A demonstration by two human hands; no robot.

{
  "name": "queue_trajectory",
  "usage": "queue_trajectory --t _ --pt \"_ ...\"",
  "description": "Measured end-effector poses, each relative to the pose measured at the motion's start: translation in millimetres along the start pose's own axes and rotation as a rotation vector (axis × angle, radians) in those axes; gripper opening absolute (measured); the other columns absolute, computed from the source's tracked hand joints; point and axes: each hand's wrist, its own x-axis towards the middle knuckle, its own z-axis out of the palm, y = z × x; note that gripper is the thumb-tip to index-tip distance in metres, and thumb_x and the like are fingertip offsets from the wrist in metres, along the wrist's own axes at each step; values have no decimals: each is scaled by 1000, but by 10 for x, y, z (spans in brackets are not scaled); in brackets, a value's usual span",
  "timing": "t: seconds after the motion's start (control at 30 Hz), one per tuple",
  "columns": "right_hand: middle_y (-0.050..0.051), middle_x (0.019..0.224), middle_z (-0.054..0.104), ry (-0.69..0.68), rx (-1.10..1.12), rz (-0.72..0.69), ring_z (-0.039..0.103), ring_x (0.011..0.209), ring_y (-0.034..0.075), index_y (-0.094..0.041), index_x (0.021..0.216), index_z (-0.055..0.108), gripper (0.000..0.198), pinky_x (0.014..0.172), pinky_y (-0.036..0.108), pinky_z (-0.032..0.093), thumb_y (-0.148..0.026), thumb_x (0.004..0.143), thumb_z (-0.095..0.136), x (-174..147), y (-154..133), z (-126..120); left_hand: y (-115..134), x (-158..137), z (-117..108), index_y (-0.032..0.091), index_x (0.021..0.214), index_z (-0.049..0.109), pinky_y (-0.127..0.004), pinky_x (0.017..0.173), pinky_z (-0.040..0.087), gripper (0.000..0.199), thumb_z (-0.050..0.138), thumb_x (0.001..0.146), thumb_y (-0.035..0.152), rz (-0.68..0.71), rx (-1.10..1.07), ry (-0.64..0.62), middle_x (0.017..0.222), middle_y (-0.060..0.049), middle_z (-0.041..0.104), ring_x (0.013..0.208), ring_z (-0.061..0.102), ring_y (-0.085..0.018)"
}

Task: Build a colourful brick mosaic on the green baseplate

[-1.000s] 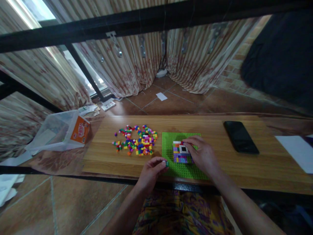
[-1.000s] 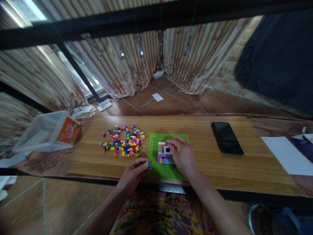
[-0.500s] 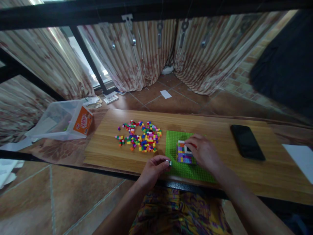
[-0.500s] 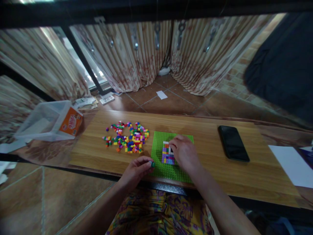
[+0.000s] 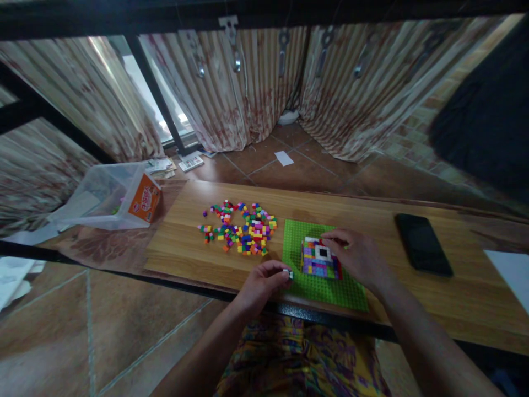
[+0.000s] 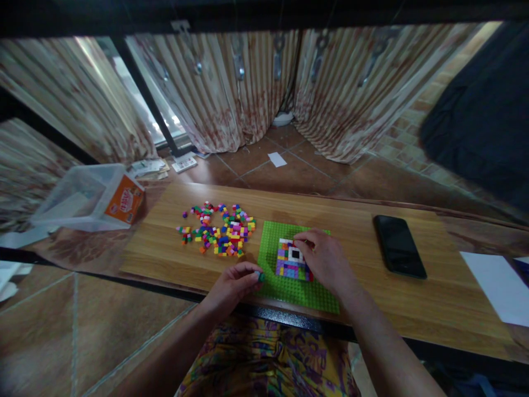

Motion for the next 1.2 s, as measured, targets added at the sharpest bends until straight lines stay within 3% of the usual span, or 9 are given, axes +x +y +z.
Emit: queue_trajectory --t 0.27,0.53,0.83,1.2 --pt "6 93 71 55 24 3 65 85 22 -22 91 72 26 79 37 48 -41 84 55 43 -28 159 11 -4 5 14 80 71 -23 69 47 28 84 62 31 -4 0 0 72 -1 66 65 58 -9" --pt "5 87 73 -11 113 132 65 70 18 -21 92 74 28 69 34 49 -41 82 57 65 82 211 15 4 -5 14 81 71 -23 71 47 26 83 63 30 -12 2 -11 74 0 66 66 59 -9" --pt "4 85 74 -51 250 203 66 70 19 -21 90 74 25 67 32 50 -37 79 59 81 75 226 21 1 -1 14 81 71 -23 71 47 25 82 64 29 -10 -1 -22 73 0 66 67 59 -9" --pt "3 83 74 -72 281 166 65 73 19 -22 87 74 24 68 32 49 -36 82 55 90 89 277 -3 16 26 15 85 70 -22 74 49 30 85 60 23 40 -91 23 77 0 69 72 65 -10"
